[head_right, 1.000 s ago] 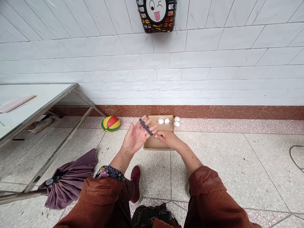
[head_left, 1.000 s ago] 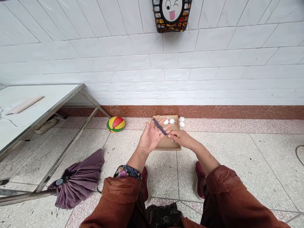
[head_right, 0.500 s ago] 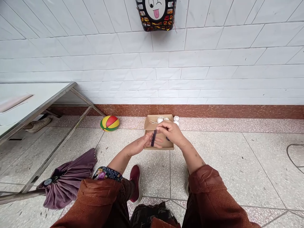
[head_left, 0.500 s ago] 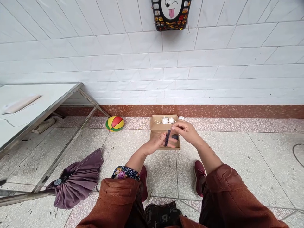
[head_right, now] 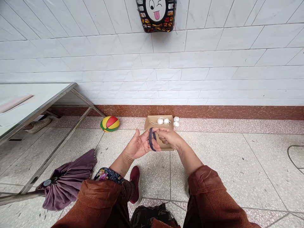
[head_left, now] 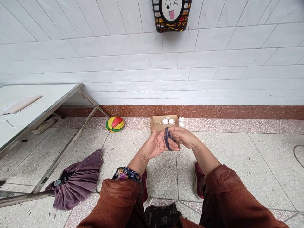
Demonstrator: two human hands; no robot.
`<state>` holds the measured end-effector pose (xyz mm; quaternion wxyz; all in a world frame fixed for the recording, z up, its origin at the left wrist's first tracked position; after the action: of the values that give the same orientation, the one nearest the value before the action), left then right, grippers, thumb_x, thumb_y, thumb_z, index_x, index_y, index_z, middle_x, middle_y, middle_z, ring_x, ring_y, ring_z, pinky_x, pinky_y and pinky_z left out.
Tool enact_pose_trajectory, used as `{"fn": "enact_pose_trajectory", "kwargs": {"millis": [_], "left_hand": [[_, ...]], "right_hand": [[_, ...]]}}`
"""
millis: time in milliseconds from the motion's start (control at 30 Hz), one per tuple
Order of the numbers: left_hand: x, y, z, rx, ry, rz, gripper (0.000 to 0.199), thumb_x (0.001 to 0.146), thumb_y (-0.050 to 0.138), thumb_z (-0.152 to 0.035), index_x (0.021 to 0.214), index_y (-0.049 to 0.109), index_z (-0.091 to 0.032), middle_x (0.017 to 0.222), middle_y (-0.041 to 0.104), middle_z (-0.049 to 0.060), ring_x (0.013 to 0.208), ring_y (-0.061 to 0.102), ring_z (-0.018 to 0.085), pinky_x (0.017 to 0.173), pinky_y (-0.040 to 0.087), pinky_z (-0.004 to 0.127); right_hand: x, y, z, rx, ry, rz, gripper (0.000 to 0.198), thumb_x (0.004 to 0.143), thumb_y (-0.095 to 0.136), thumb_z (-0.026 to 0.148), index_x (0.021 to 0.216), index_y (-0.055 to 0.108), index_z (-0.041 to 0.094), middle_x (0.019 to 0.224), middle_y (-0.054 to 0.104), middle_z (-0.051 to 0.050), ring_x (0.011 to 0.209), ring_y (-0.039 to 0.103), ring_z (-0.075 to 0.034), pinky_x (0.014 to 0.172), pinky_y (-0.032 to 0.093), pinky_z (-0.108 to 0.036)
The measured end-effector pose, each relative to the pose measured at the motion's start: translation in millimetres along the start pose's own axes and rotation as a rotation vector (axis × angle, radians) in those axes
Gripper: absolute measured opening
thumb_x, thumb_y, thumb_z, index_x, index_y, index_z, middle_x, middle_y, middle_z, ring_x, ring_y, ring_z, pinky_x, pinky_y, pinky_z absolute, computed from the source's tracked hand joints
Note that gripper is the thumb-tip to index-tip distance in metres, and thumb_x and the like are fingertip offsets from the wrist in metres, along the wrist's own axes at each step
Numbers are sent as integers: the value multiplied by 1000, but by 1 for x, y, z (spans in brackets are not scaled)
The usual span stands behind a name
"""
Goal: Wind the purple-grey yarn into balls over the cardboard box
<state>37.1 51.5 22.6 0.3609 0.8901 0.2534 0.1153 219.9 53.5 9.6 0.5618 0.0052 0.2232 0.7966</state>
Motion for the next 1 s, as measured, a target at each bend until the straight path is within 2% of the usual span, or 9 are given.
{"fn": "enact_pose_trajectory", "kwargs": {"millis": [133, 200, 300, 500, 667, 767, 900, 967, 1000], "left_hand": [[-1, -2, 1, -22, 18, -11, 83, 92, 27, -73, 154, 31, -18, 95, 76, 16, 94, 74, 32, 96, 46, 51], [0, -3, 1, -23, 30, -25, 82, 92, 25, -73, 154, 30, -19, 92, 76, 15, 93, 74, 32, 95, 46, 50], [0, -3, 3, -35, 42, -55, 81, 93, 22, -72, 155, 30, -20, 89, 75, 13, 90, 74, 30, 95, 46, 49], [2, 3, 13, -43, 128, -186, 76, 94, 22, -71, 148, 42, -22, 79, 72, 6, 83, 71, 24, 100, 43, 49], [6, 8, 11, 11, 326, -419, 59, 97, 31, -62, 142, 50, -29, 102, 71, 6, 108, 64, 22, 107, 40, 44], [10, 6, 5, 44, 402, -469, 55, 98, 32, -60, 146, 44, -35, 122, 65, 5, 122, 56, 21, 110, 38, 43], [11, -10, 3, 332, 308, -547, 56, 95, 43, -57, 147, 41, -36, 130, 57, 7, 123, 53, 24, 108, 39, 46], [9, -21, 4, 691, 168, -635, 58, 89, 59, -48, 143, 47, -31, 124, 55, 9, 120, 52, 26, 109, 37, 49], [7, -25, 3, 912, 154, -675, 60, 83, 67, -41, 140, 52, -27, 122, 54, 10, 120, 50, 28, 110, 34, 51]], "right_hand": [[-1, 2, -5, 124, 50, 121, 36, 78, 75, 48, 79, 56, 18, 53, 26, 12, 45, 14, -5, 43, 7, -19], [-1, 4, -7, 191, 37, 141, 37, 78, 75, 49, 80, 56, 17, 52, 26, 12, 44, 13, -4, 41, 8, -18], [-1, 8, -10, 262, 7, 151, 40, 78, 76, 52, 85, 59, 16, 50, 26, 13, 44, 11, -4, 39, 9, -17], [1, 12, -12, 299, -51, 84, 40, 78, 76, 51, 75, 53, 19, 50, 23, 13, 43, 9, -4, 38, 12, -17], [3, 17, -9, 297, -104, -5, 40, 78, 77, 51, 78, 52, 19, 58, 38, 9, 46, 10, -4, 37, 10, -19], [3, 20, -5, 299, -177, -33, 40, 79, 76, 50, 77, 51, 20, 58, 33, 9, 47, 11, -5, 39, 11, -18], [1, 20, 0, 251, -280, -65, 40, 81, 75, 52, 75, 50, 20, 57, 28, 9, 47, 14, -6, 42, 13, -18], [0, 20, 2, 205, -318, -75, 38, 81, 75, 51, 76, 53, 20, 58, 31, 9, 48, 17, -6, 43, 14, -19], [-1, 19, 2, 179, -328, -79, 38, 80, 76, 50, 77, 53, 20, 58, 31, 9, 48, 18, -6, 44, 14, -19]]}}
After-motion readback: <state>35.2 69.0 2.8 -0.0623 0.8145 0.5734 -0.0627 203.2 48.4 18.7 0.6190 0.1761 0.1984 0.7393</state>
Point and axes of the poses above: each hand's wrist, its own x-axis towards the middle knuckle, its own y-axis out of the palm, z = x × y, the point moved 1 cm from there along x, towards the middle knuckle
